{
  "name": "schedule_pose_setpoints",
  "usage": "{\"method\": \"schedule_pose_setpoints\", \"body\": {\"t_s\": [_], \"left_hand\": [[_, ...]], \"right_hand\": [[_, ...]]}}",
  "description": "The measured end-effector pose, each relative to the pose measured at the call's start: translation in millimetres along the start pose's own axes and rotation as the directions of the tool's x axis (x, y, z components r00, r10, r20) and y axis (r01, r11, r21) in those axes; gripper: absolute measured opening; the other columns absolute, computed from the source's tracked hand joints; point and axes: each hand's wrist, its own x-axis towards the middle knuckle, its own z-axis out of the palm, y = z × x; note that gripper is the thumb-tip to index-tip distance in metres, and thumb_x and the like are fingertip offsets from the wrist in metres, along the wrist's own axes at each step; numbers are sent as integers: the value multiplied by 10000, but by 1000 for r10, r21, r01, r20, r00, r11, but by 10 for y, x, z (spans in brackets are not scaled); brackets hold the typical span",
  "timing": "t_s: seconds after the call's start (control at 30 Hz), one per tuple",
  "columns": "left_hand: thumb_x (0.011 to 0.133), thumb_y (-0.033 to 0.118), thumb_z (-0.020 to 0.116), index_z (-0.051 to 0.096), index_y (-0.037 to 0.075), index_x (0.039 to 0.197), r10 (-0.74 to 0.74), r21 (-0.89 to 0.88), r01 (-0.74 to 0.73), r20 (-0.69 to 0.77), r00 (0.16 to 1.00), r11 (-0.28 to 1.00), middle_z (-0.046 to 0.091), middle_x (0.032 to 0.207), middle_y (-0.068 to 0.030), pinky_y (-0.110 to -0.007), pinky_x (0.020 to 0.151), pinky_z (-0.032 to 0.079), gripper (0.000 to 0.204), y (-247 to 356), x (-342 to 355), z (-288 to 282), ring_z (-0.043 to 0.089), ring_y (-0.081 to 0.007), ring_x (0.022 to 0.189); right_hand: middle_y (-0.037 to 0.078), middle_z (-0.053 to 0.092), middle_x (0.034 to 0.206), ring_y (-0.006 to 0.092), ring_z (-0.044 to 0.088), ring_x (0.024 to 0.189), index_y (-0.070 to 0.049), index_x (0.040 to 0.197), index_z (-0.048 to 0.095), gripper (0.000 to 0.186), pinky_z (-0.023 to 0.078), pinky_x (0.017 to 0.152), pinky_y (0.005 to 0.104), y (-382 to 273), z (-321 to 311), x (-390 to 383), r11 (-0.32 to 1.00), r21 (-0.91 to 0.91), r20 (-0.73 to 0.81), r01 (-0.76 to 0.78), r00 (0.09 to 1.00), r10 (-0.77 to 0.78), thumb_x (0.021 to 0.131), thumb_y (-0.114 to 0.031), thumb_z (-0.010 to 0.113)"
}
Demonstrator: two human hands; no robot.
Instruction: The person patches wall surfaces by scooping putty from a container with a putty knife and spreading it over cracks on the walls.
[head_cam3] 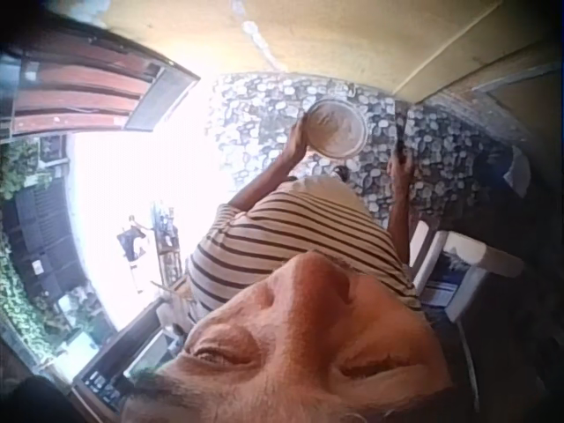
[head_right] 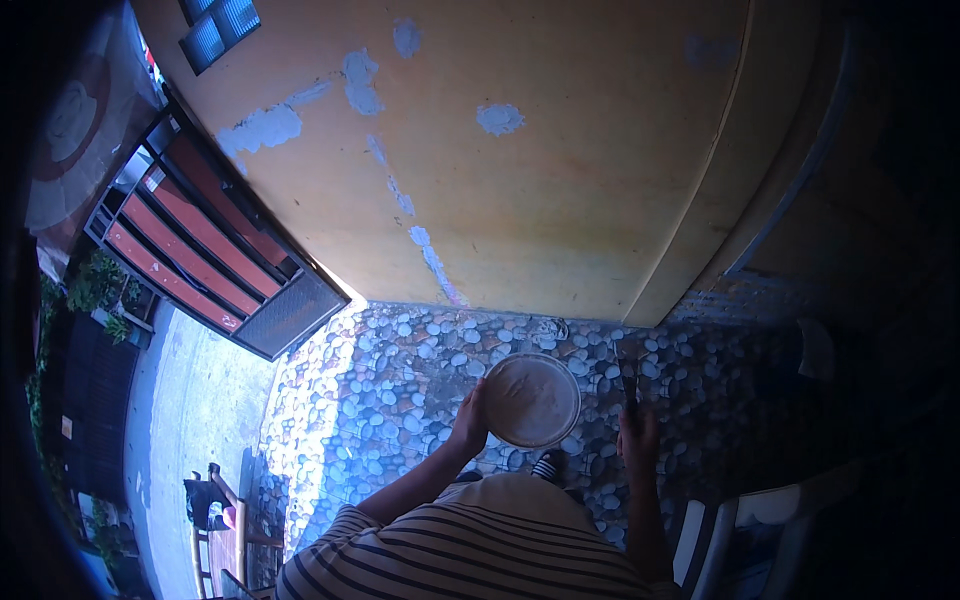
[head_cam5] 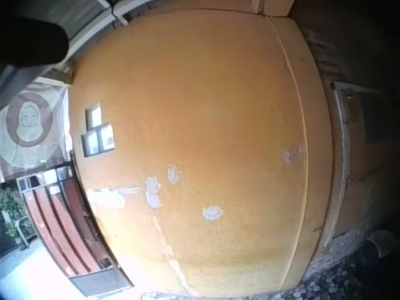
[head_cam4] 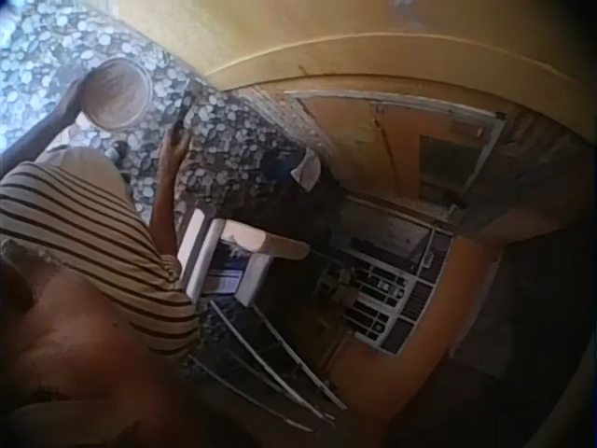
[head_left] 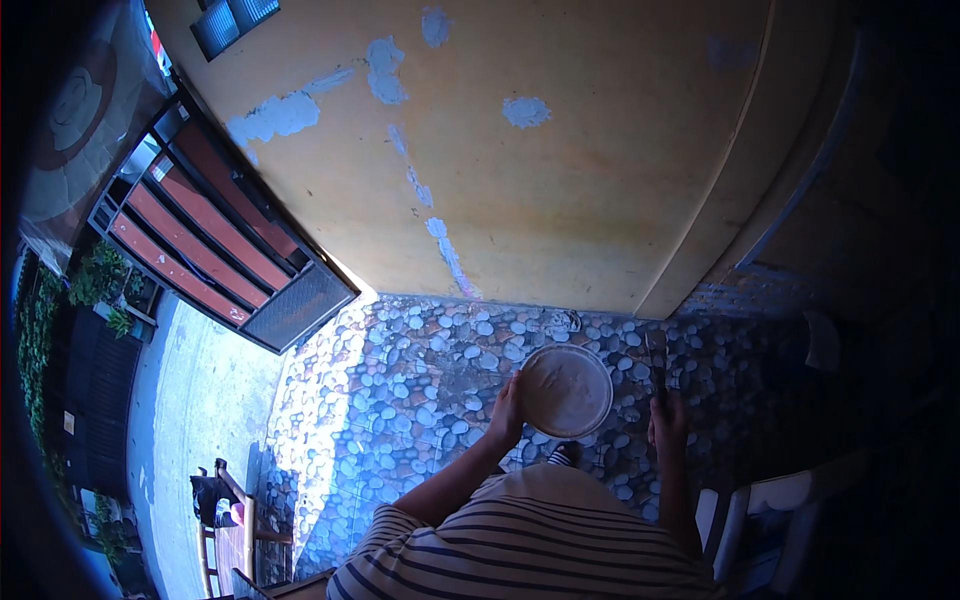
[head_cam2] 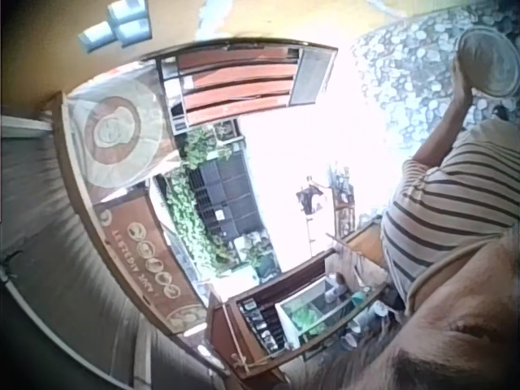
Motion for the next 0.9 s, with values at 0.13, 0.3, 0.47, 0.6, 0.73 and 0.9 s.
{"method": "schedule_pose_setpoints", "body": {"t_s": [0.13, 0.3, 0.47, 0.6, 0.73, 0.9], "left_hand": [[1076, 467, 415, 560, -21, 1318, 68, 3, -68, 8, 998, 998, 649, 1222, -105, -290, 962, 463, 563, 28, -195, -389, 606, -162, 1098], [1080, 452, 415, 583, -21, 1266, 96, 52, -97, 23, 995, 994, 656, 1159, -81, -294, 924, 470, 536, 135, -468, -1055, 607, -147, 1024], [1079, 462, 407, 609, -14, 1209, 136, -28, -140, -107, 985, 990, 661, 1094, -72, -284, 895, 471, 534, -28, -786, -1719, 600, -136, 991], [1066, 469, 428, 613, -19, 1197, 131, -67, -144, -170, 977, 987, 665, 1107, -89, -305, 905, 477, 538, -153, -986, -2059, 610, -155, 991], [1070, 455, 432, 620, -9, 1178, 173, -111, -196, -191, 966, 974, 675, 1089, -76, -307, 896, 482, 512, -53, -1135, -2327, 620, -152, 971], [1070, 462, 428, 627, -5, 1147, 197, -156, -230, -203, 959, 961, 670, 1054, -69, -303, 856, 483, 514, -239, -1198, -2490, 610, -145, 920]], "right_hand": [[-29, 489, 607, 56, 436, 399, -72, 1023, 535, 154, 313, 347, 227, -67, 376, -395, 999, 40, 14, -24, 1000, 23, 1005, -203, 615], [-4, 553, 687, 67, 493, 465, -23, 1052, 545, 234, 374, 397, 249, 26, 920, -873, 1000, 19, 103, -17, 995, 15, 966, -191, 682], [-10, 582, 724, 62, 511, 505, -29, 1009, 579, 198, 384, 434, 236, -2, 1357, -1390, 996, -88, 182, -4, 983, 20, 949, -175, 697], [55, 674, 860, 135, 643, 748, -15, 1116, 612, 336, 512, 657, 291, 284, 1439, -1623, 948, -303, 254, 100, 967, -21, 914, -249, 745], [92, 689, 976, 156, 658, 896, -14, 1178, 605, 383, 524, 764, 315, 247, 1706, -1756, 922, -356, 306, 150, 951, -37, 918, -259, 744], [91, 688, 975, 142, 648, 881, -14, 1227, 578, 405, 518, 757, 306, 195, 1844, -1988, 923, -323, 349, 208, 933, -88, 927, -236, 735]]}}
